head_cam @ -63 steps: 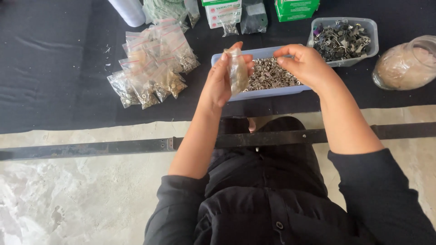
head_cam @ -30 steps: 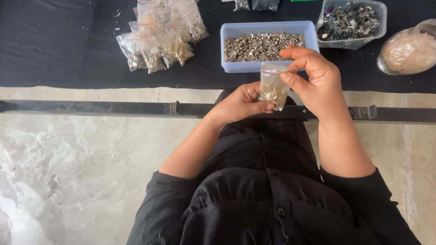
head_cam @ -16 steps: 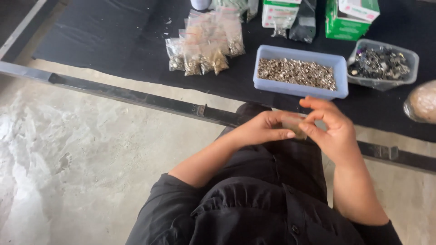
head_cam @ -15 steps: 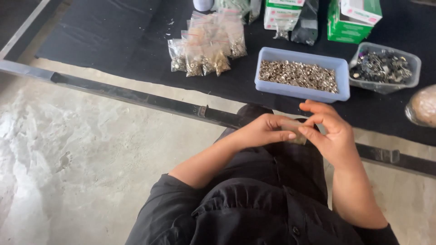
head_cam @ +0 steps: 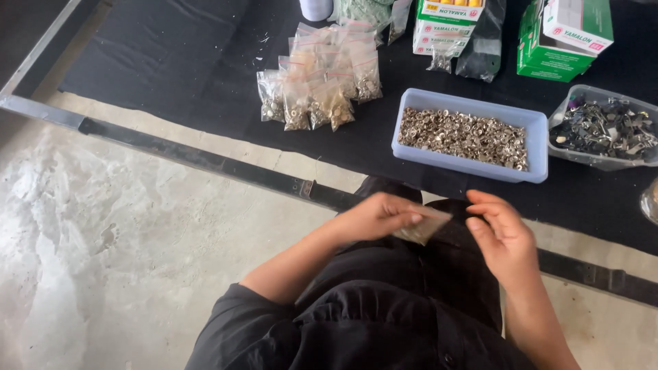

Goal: Sorting and bagging small metal fasteners into plastic bags.

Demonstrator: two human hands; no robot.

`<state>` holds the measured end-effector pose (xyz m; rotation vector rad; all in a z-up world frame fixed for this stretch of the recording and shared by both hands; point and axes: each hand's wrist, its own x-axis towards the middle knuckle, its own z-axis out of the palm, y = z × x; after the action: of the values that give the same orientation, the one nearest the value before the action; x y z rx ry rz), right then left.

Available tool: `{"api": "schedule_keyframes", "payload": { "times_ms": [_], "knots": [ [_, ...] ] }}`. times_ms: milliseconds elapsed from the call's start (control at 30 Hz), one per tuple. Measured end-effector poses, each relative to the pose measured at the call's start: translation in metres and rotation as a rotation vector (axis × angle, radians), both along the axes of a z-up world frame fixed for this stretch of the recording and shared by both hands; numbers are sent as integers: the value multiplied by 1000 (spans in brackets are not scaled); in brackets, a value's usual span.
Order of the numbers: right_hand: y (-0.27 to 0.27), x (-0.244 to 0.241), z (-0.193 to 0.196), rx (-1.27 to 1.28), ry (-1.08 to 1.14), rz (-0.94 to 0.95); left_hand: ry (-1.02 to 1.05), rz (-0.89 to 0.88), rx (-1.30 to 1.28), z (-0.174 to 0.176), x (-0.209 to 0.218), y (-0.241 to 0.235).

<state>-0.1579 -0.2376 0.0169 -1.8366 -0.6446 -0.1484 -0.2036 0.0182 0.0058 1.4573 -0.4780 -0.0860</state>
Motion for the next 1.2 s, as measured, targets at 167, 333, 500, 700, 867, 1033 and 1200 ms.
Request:
{"api": "schedule_keyframes", "payload": {
  "times_ms": [167,333,500,700,867,1033,1200],
  "knots": [
    [-47,30,-27,-203,-273,-305,47,196,-27,9,65,72],
    [-68,43,-92,-278,-396,-494,-30,483,-80,-7,144,115],
    [-70,45,-104,-290,-324,-524,195,669,119,-34,211,134],
    [-69,45,-102,-284,-270,-562,139,797,240,-56,241,153],
    [-64,46,-98,-270,-304,-598,-118,794,252,-32,177,133],
    [-59,45,-81,-212,-326,-630,-398,634,587,-5,82,81],
    [-59,43,-72,-99,-283,-511,-459,519,819,-81,37,54]
  ]
}}
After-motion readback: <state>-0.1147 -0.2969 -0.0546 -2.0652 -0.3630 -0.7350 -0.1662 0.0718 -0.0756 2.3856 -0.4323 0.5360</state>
